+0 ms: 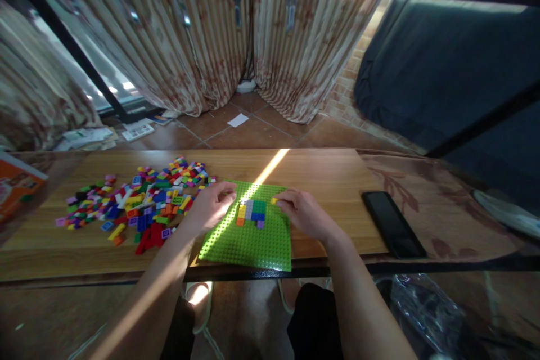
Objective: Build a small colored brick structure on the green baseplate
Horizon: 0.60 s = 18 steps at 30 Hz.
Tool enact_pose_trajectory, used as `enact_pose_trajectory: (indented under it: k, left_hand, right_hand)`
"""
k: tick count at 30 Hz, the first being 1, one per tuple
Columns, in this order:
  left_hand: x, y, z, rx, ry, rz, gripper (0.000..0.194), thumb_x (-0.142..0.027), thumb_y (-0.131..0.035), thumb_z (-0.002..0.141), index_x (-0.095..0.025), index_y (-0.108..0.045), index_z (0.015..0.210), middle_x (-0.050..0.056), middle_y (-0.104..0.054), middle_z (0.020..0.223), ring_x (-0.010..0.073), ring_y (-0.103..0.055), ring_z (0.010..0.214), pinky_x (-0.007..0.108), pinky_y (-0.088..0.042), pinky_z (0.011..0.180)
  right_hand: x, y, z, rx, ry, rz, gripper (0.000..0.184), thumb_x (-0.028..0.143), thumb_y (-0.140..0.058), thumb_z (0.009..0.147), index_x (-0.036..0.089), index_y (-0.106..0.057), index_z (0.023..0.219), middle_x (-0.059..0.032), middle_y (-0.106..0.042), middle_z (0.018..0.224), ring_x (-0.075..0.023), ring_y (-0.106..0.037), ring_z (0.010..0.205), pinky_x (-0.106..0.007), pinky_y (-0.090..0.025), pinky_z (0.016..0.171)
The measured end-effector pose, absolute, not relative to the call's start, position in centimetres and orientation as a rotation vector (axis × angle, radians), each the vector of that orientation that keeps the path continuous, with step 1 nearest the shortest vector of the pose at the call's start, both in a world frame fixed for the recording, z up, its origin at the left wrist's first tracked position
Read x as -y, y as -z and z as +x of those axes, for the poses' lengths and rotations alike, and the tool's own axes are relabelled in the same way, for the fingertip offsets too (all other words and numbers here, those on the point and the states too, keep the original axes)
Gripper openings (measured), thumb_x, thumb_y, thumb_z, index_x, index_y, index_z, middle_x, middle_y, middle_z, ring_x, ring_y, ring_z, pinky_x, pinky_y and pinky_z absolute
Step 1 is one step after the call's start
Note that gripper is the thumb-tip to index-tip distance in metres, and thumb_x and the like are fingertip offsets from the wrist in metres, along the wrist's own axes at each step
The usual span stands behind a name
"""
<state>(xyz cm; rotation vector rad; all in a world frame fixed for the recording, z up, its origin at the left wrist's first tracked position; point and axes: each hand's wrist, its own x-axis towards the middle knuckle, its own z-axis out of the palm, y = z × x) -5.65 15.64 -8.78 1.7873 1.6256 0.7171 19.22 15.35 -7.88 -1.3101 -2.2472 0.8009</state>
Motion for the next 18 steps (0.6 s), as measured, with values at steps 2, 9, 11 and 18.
enact_pose_trajectory:
  k: [2, 9, 11, 18]
  left_hand:
    - [-15.6, 8.8, -5.6, -1.616, -0.703, 1.788, 0.028, -0.024, -0.054, 0.085, -0.014, -0.065, 0.109, 0.009, -0.072, 0.102, 0.0187, -0.067, 0.088, 0.029, -0.052, 0.077]
    - [-15.2, 8.9, -5.5, -1.567, -0.631, 1.863, 0.030, -0.028, -0.058, 0.082, -0.016, -0.064, 0.109, 0.007, -0.072, 0.098, 0.0169, -0.066, 0.081, 0.029, -0.052, 0.074]
    - [-15.2, 9.0, -5.5, -1.560, -0.622, 1.875, 0.031, -0.028, -0.060, 0.081, -0.016, -0.064, 0.109, 0.007, -0.072, 0.100, 0.0168, -0.066, 0.081, 0.029, -0.052, 0.073]
    - [-15.1, 9.1, -5.7, -1.505, -0.608, 1.886, 0.030, -0.026, -0.060, 0.080, -0.018, -0.063, 0.108, 0.006, -0.070, 0.103, 0.0167, -0.066, 0.082, 0.029, -0.053, 0.074]
  right_hand:
    - [-15.3, 7.8, 19.3, 2.243, -0.914, -1.275, 0.021, 0.027, -0.051, 0.090, 0.020, -0.071, 0.092, -0.0040, -0.069, 0.088, -0.0164, -0.062, 0.080, -0.030, -0.047, 0.073]
    - [-14.9, 8.4, 18.3, 2.049, -1.250, -1.257, 0.022, 0.036, -0.056, 0.087, 0.018, -0.068, 0.087, -0.0005, -0.063, 0.070, -0.0125, -0.058, 0.064, -0.026, -0.045, 0.059]
    - [-14.9, 8.4, 18.1, 2.044, -1.225, -1.299, 0.022, 0.035, -0.055, 0.088, 0.018, -0.067, 0.086, -0.0002, -0.062, 0.068, -0.0123, -0.058, 0.062, -0.026, -0.045, 0.059]
    - [-15.1, 8.1, 18.1, 2.081, -1.118, -1.296, 0.022, 0.034, -0.054, 0.088, 0.018, -0.069, 0.086, -0.0022, -0.063, 0.071, -0.0129, -0.058, 0.064, -0.027, -0.045, 0.060]
